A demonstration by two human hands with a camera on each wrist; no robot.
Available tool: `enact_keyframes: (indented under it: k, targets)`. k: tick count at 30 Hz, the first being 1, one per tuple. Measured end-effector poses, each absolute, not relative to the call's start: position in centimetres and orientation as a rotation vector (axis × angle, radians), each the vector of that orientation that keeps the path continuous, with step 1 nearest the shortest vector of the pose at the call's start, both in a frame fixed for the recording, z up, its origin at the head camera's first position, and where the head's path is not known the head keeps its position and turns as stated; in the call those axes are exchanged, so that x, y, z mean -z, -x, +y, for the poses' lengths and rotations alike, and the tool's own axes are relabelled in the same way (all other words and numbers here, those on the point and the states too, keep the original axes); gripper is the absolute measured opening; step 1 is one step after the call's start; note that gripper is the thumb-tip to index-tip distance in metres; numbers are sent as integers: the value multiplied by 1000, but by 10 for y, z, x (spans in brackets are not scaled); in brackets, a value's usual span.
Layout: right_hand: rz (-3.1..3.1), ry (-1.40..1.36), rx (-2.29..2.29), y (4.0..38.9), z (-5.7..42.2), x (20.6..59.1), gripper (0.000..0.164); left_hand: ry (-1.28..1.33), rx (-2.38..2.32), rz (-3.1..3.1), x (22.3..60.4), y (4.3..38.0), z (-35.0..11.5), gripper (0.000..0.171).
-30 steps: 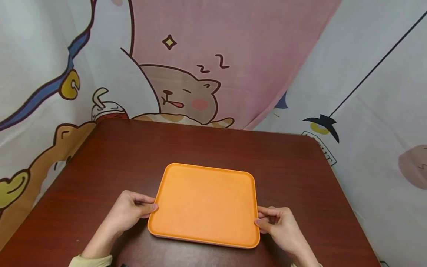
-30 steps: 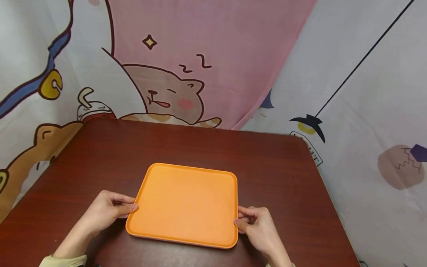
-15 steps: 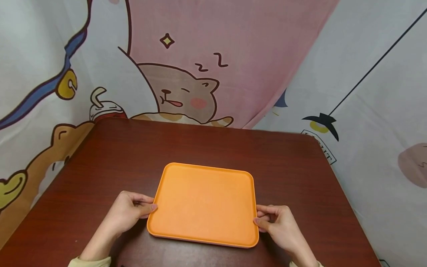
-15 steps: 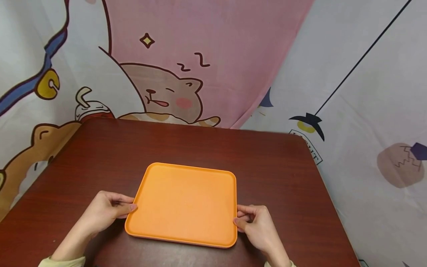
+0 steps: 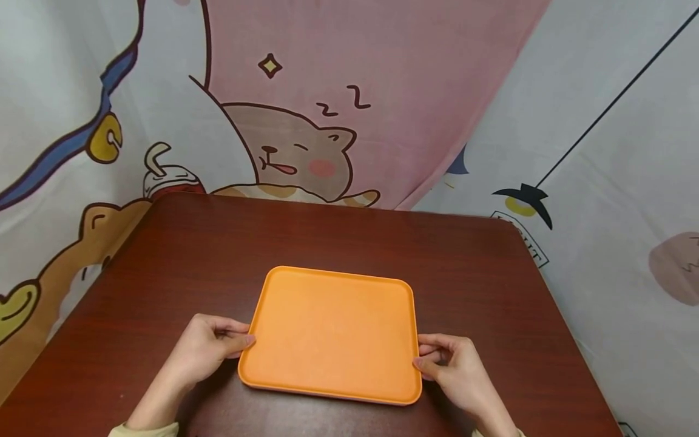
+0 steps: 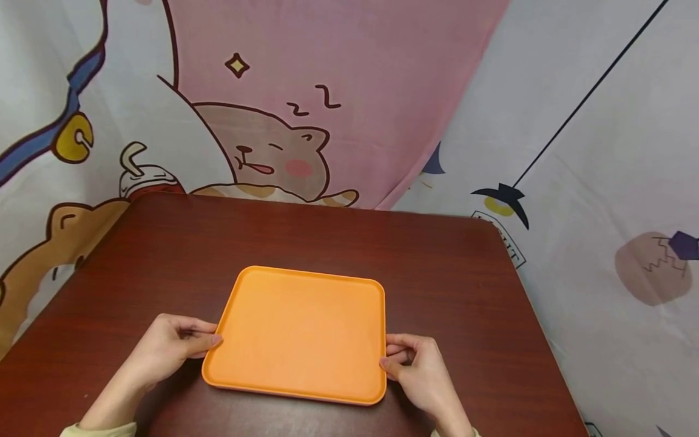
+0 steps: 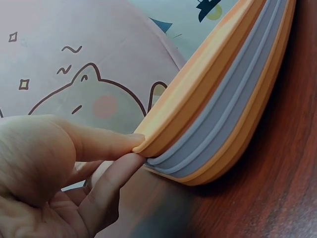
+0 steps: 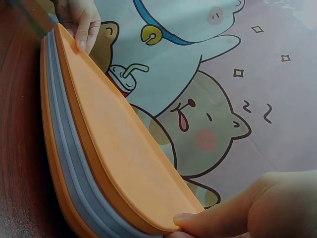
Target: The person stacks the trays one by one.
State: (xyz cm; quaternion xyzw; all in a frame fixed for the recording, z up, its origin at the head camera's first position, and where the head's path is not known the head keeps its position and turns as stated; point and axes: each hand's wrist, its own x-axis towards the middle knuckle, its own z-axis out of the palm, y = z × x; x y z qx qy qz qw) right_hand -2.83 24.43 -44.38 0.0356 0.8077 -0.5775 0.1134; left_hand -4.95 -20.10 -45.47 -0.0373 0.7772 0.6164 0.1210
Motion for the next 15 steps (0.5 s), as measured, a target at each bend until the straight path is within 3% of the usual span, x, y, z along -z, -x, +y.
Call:
enact_keyframes:
  k: [15]
  targets:
    - [2348, -124, 1706, 27, 242, 444, 43, 164, -1833, 2237, 458, 49, -206, 27]
